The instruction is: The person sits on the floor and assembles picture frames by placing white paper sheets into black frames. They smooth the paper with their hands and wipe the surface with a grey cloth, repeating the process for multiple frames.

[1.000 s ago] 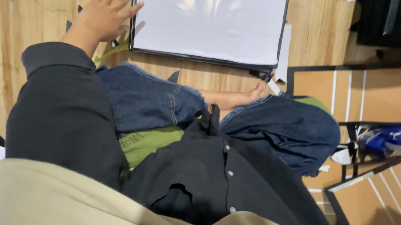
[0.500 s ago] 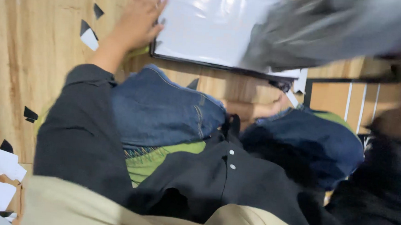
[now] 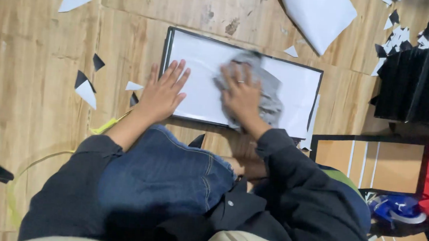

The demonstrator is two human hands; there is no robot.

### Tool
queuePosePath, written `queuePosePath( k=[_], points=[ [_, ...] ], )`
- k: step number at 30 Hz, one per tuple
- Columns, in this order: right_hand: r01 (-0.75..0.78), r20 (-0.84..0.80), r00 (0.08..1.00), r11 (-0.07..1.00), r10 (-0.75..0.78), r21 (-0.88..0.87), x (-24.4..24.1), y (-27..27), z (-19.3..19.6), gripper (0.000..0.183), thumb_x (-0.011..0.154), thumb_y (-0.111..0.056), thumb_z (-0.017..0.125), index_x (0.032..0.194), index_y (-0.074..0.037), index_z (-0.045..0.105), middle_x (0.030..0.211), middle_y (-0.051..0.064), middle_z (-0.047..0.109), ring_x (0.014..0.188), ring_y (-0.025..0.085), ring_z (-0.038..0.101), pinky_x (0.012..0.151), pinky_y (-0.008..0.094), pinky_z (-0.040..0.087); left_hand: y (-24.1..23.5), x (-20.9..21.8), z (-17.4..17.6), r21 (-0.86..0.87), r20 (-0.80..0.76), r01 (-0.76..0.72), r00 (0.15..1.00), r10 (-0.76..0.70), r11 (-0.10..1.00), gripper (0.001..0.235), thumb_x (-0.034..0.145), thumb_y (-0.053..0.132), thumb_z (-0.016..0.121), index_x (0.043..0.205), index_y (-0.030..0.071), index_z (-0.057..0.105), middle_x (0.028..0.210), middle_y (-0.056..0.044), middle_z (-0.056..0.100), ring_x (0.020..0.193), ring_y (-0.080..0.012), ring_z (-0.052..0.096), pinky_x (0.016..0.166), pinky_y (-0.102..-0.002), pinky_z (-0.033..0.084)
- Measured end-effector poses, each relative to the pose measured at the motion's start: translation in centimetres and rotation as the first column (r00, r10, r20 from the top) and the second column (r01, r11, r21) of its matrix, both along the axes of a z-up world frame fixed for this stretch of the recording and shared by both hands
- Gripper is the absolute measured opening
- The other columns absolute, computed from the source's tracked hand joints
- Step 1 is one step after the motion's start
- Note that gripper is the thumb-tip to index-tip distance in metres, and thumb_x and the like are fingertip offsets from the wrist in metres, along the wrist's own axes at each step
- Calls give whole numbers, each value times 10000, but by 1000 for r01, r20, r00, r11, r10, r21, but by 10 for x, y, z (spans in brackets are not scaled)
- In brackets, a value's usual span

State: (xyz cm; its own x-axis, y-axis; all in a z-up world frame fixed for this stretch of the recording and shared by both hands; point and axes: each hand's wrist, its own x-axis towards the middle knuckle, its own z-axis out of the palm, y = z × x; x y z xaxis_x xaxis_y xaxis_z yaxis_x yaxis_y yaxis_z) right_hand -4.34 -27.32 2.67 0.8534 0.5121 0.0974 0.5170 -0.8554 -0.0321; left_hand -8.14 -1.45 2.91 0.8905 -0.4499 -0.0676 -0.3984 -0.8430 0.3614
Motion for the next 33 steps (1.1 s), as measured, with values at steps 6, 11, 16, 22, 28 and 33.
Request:
queuePosePath(
  k=[6, 11, 16, 22, 28, 33],
  points=[
    [399, 153, 910, 914, -385, -73, 0, -122, -1, 568, 781, -262, 589, 1347, -270, 538, 1336, 101, 493, 1198, 415, 417, 822, 613, 334, 2, -9, -8, -32, 12, -162, 987, 162, 986, 586, 972, 327, 327, 1496, 105, 188, 1556, -141, 146, 1426, -303, 139, 1072, -649, 56],
    [448, 283, 864, 892, -415, -61, -21, -130, 12, 644, 734, -245, 644, 1366, -190, 533, 1188, 169, 556, 1078, 437, 473, 787, 603, 360, 2, -13, -13, -125, -9, -265, 964, 266, 956, 597, 988, 340, 299, 1490, 44, 169, 1551, -192, 83, 1425, -358, 99, 1035, -679, -25],
    [-207, 153, 971, 968, 185, 142, -61, -28, 5, 661, 632, -280, 645, 1266, -121, 546, 1084, 98, 628, 1006, 345, 570, 770, 484, 441, 2, -13, -12, -111, 3, -241, 970, 243, 964, 668, 963, 391, 349, 1488, 33, 143, 1552, -194, 35, 1429, -365, 48, 1001, -722, -72],
    [-258, 80, 965, 955, 249, 148, 11, 17, 3, 609, 744, -263, 627, 1337, -249, 492, 1158, 34, 629, 1132, 341, 521, 831, 588, 386, 14, -25, -21, -86, -50, -176, 984, 173, 981, 797, 920, 564, 340, 1489, 66, 89, 1558, -153, -1, 1430, -349, -4, 962, -755, -106],
    [-261, 141, 960, 956, 242, 137, 6, 65, 3, 554, 711, -276, 609, 1263, -235, 571, 1210, -5, 617, 1164, 318, 497, 852, 601, 347, 13, -22, -27, -60, -26, -168, 986, 167, 984, 761, 920, 476, 387, 1488, 70, 84, 1559, -147, 25, 1431, -340, -3, 973, -761, -80],
    [-395, 200, 913, 897, 357, 201, 21, 66, -2, 456, 781, -274, 496, 1225, -231, 593, 1222, -25, 621, 1207, 276, 483, 896, 584, 325, 12, -28, -24, -59, -35, -147, 989, 145, 987, 612, 980, 360, 274, 1494, 82, 93, 1562, -138, 49, 1432, -333, 10, 964, -760, -78]
  ],
)
